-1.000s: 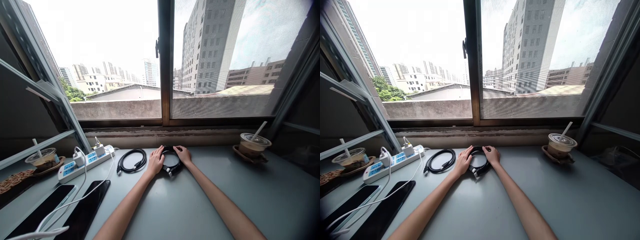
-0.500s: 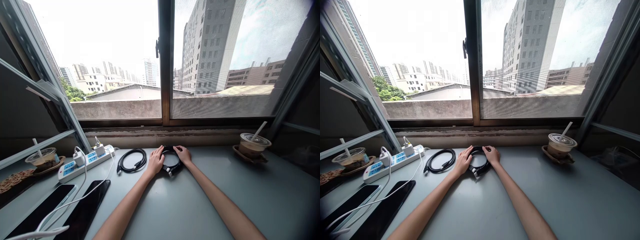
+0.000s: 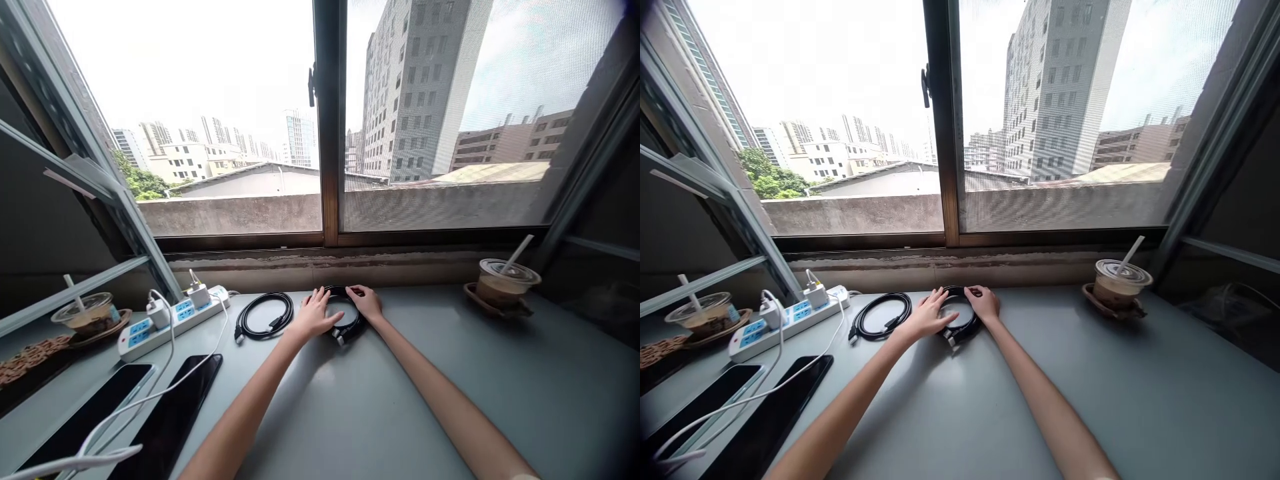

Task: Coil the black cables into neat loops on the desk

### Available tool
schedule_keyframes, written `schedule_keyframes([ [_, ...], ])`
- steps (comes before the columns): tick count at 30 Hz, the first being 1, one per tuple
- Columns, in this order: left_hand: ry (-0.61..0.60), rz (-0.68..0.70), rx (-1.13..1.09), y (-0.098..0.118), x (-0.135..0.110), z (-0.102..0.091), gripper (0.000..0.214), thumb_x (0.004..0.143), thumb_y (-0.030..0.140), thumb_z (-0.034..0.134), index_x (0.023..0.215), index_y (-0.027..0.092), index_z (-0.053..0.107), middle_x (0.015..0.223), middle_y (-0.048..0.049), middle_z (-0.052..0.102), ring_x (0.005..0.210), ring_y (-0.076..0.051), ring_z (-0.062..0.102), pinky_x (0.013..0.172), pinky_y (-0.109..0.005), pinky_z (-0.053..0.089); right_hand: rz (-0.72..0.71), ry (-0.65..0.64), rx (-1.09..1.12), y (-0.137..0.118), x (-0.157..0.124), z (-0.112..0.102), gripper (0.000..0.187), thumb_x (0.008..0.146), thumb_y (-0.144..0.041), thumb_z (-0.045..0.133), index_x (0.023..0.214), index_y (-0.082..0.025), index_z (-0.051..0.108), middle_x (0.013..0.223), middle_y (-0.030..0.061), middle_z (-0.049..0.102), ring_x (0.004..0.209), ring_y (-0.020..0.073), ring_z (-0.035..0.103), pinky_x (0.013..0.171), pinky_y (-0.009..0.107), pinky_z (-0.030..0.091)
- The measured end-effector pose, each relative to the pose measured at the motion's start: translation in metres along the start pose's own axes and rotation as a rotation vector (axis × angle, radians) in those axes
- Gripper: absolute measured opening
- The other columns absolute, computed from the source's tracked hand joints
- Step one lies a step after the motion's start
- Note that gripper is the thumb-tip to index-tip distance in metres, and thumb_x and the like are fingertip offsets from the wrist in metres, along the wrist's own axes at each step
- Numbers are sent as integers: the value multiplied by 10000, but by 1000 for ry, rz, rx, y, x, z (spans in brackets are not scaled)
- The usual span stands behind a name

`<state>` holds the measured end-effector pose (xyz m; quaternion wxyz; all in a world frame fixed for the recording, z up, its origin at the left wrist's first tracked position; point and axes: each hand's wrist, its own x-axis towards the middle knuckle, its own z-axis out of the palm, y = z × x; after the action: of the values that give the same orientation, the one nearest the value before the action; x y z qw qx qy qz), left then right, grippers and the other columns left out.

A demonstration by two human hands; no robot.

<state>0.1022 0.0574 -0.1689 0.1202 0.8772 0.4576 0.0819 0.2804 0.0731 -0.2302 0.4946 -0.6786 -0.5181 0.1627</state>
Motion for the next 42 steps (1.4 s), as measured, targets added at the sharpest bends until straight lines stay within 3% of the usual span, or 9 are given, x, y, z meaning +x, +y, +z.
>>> schedule_keyframes([
  [3, -43, 136, 2, 18, -8, 2, 841, 733, 708, 372, 1378, 170, 324, 1491, -120, 173, 1376, -286, 97, 1097, -457, 105, -15, 31, 30, 2, 1, 1, 261, 806, -385, 594, 891, -143, 642, 848, 34, 647, 804, 138, 599, 797, 329, 465],
  [7, -20, 288, 10, 42, -15, 16, 704, 781, 627, 399, 1282, 134, 442, 1388, -157, 391, 1284, -301, 338, 1049, -419, 267, -13, 74, 64, 5, 2, 1, 301, 748, -404, 619, 931, -167, 650, 825, 33, 660, 777, 148, 611, 750, 295, 467],
  [10, 30, 251, 76, 53, -17, 29, 548, 822, 424, 439, 1272, 110, 425, 1237, -174, 512, 1120, -305, 492, 916, -404, 403, 0, 93, 80, 5, 2, 1, 307, 717, -438, 610, 898, -195, 660, 817, 28, 668, 775, 166, 616, 729, 281, 454],
  [14, 104, 212, 185, 54, -19, 39, 460, 834, 296, 402, 1256, 113, 426, 1100, -159, 555, 1047, -301, 504, 845, -412, 428, 18, 103, 106, 3, 1, 0, 418, 694, -479, 605, 1008, -203, 619, 787, 21, 668, 768, 187, 616, 718, 290, 435],
  [18, 110, 175, 209, 51, -18, 43, 406, 847, 305, 388, 1204, 129, 468, 1071, -141, 565, 1014, -297, 512, 834, -420, 422, 27, 92, 160, 1, 1, -2, 535, 724, -500, 562, 1164, -197, 534, 772, 19, 667, 801, 193, 613, 753, 295, 421],
  [24, 136, 143, 209, 49, -15, 47, 373, 854, 307, 402, 1170, 128, 489, 1054, -136, 575, 984, -300, 526, 818, -431, 422, -21, 16, 300, 3, 3, 2, 481, 743, -422, 535, 1167, -196, 544, 888, 25, 665, 837, 170, 608, 779, 275, 432],
  [34, 166, 131, 197, 48, -15, 51, 460, 864, 304, 384, 1281, 111, 409, 1115, -158, 554, 1033, -307, 494, 843, -434, 395, -9, 219, 449, 11, 9, 5, 265, 828, -330, 554, 979, -112, 575, 880, 45, 609, 802, 139, 576, 797, 328, 457],
  [38, 274, 99, 82, 51, -17, 48, 613, 809, 431, 461, 1332, 136, 338, 1155, -146, 526, 1074, -302, 463, 917, -445, 335, 12, 280, 429, 11, 8, 4, 240, 847, -331, 556, 946, -113, 580, 841, 29, 588, 784, 132, 562, 784, 328, 458],
  [42, 447, 50, -8, 49, -13, 29, 457, 827, 485, 405, 1183, 206, 468, 1069, -93, 542, 1025, -256, 475, 907, -399, 328, 67, 342, 409, 13, 10, 3, 246, 868, -344, 529, 932, -110, 571, 862, 35, 576, 784, 126, 553, 765, 316, 464],
])
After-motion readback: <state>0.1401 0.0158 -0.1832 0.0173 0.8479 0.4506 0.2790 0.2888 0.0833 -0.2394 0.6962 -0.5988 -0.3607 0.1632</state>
